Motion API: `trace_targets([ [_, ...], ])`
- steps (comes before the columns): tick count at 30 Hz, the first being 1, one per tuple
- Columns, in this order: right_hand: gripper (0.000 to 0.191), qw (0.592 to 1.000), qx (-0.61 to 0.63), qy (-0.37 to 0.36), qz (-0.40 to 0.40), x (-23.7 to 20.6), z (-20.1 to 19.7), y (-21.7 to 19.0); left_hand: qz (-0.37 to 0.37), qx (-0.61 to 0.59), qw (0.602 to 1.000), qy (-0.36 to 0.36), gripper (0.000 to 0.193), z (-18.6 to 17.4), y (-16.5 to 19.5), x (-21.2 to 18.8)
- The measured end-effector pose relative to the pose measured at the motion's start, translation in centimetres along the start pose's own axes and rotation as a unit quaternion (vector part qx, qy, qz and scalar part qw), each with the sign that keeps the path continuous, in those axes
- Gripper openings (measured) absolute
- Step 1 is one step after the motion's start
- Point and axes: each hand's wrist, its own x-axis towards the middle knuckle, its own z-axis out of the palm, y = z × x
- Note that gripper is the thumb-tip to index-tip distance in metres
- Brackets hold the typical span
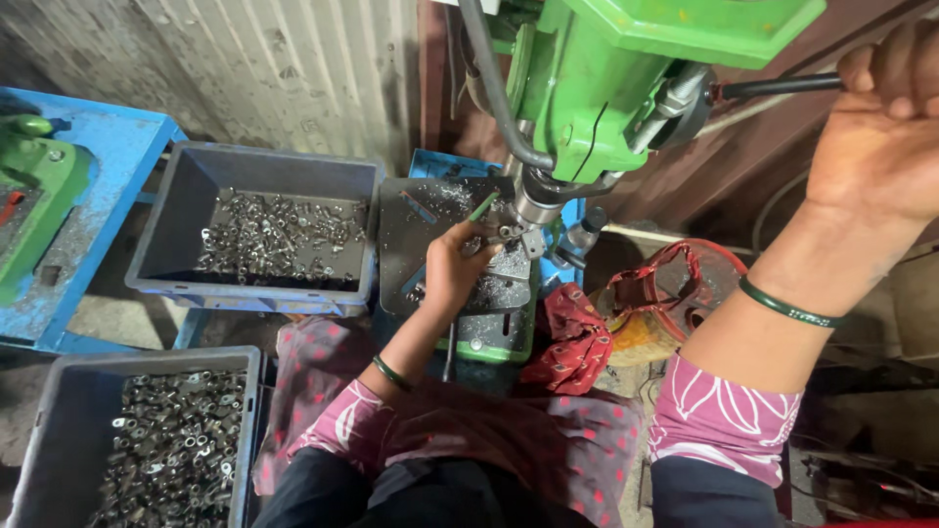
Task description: The person uses a drill press to drill holes in small metal parts. They pick each part from a bin, position it under the drill bit, operate the lever to drill, then place the finished part into another bin. The process is repeated for multiple parts.
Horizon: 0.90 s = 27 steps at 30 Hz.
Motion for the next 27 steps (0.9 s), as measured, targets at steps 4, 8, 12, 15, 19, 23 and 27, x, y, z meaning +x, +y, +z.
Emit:
trace_targets([
  [4,0.052,1.000,0.008,0.000,-0.026,-1.2,1.8,0.0,0.331,0.314,0.884,0.103,0.044,0.2,1.1,-2.3],
  [8,0.054,0.995,0.022,-0.001,-0.100,-5.2,4.3,0.4,0.296,0.408,0.861,0.073,0.073,1.5,1.8,-4.1],
  [12,0.056,0.984,0.027,-0.004,-0.173,-9.5,6.0,1.4,0.286,0.419,0.859,0.066,0.081,1.4,2.1,-4.3],
  [15,0.058,0.977,0.028,0.011,-0.212,-10.9,6.5,2.2,0.286,0.417,0.860,0.062,0.080,1.1,2.1,-4.0],
  [19,0.058,0.972,0.044,0.044,-0.227,-11.0,6.8,2.9,0.292,0.411,0.861,0.072,0.078,1.0,1.9,-4.0],
  [23,0.057,0.971,0.054,0.053,-0.228,-11.2,6.6,3.0,0.298,0.401,0.863,0.078,0.076,1.0,1.8,-4.1],
  [27,0.059,0.975,0.037,0.038,-0.217,-11.6,5.5,2.8,0.298,0.396,0.866,0.069,0.072,0.5,2.5,-4.0],
])
